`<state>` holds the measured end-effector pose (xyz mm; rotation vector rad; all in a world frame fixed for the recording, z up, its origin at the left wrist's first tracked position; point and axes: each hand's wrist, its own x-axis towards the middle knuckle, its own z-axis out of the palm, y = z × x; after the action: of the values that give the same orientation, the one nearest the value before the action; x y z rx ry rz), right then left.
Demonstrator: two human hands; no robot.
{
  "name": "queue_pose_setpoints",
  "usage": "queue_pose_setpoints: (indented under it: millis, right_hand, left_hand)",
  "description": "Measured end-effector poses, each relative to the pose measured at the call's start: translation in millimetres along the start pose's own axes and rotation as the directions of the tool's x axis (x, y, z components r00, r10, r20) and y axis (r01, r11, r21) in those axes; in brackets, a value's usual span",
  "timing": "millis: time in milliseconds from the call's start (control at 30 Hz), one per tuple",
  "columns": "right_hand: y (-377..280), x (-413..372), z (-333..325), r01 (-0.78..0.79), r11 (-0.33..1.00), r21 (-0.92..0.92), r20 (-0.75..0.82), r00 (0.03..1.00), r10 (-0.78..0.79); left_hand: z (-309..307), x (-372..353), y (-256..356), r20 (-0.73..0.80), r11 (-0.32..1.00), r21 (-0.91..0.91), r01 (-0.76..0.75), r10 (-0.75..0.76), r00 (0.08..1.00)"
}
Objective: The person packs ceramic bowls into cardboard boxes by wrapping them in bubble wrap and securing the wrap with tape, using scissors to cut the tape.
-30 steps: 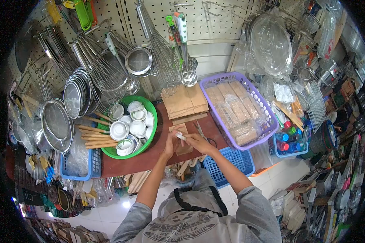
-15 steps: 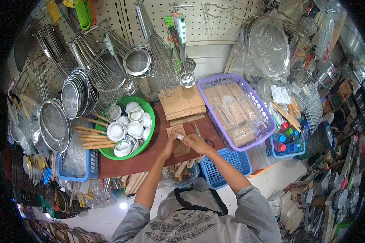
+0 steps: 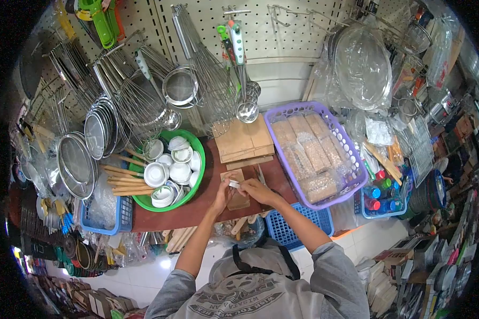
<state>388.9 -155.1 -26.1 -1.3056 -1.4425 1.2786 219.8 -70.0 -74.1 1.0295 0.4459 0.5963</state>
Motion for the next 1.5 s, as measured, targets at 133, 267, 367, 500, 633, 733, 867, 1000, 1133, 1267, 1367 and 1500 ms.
queue_pose_setpoints:
  millis: [133,267,367,500,633,733,867,1000,1133,1267,1367,1500]
  right_hand:
    - [-2,0,-4,0.028,0.998,0.056,0.022,0.999,-0.029]
    - [-16,0,-8,0.047,0.992,0.114,0.06,0.997,-0.054]
    - [3,5,-20,0.044,0.999,-0.022,0.103,0.994,-0.041]
    - [3,7,-26,0.017,0.999,0.034,0.12,0.993,-0.021]
    - [18,13,-29,0.079,0.985,0.153,0.193,0.975,-0.108]
    - [-1,8,-30,0.038,0.981,0.19,0.237,0.968,-0.084]
    - [-11,11,-28,0.047,0.98,0.194,0.281,0.954,-0.102]
    - [-9,15,-31,0.116,0.987,0.109,0.285,0.948,-0.143]
    - [-12,16,-29,0.1,0.99,0.099,0.263,0.957,-0.123]
    - [-20,15,-33,0.018,0.993,0.114,0.313,0.948,-0.054]
    - [-15,14,-30,0.064,0.983,0.173,0.313,0.942,-0.117]
    - [0,21,-33,0.179,0.98,0.089,0.316,0.928,-0.198]
  left_hand:
    - [9,-6,14,0.025,0.998,-0.062,0.003,-0.001,1.0]
    - [7,-7,16,0.048,0.991,-0.135,0.018,-0.012,0.999]
    - [15,-8,10,-0.06,0.997,-0.066,-0.029,0.025,0.998]
    - [13,-5,-8,-0.103,0.995,0.073,-0.071,0.078,0.992]
    - [27,-11,1,-0.177,0.993,0.087,-0.075,0.09,0.98]
    - [40,-14,9,-0.197,0.993,0.047,-0.105,0.112,0.974]
    - [37,-17,3,-0.187,0.989,-0.114,-0.098,0.076,0.979]
    - [36,-14,-8,-0.278,0.986,-0.001,-0.164,0.158,0.947]
    - [45,-15,-3,-0.309,0.984,0.041,-0.171,0.175,0.935]
    - [32,-13,-6,-0.266,0.984,-0.056,-0.171,0.151,0.952]
    - [22,-17,-9,-0.181,0.97,-0.167,-0.179,0.148,0.972]
    - [27,-13,-16,-0.265,0.981,-0.056,-0.184,0.163,0.95]
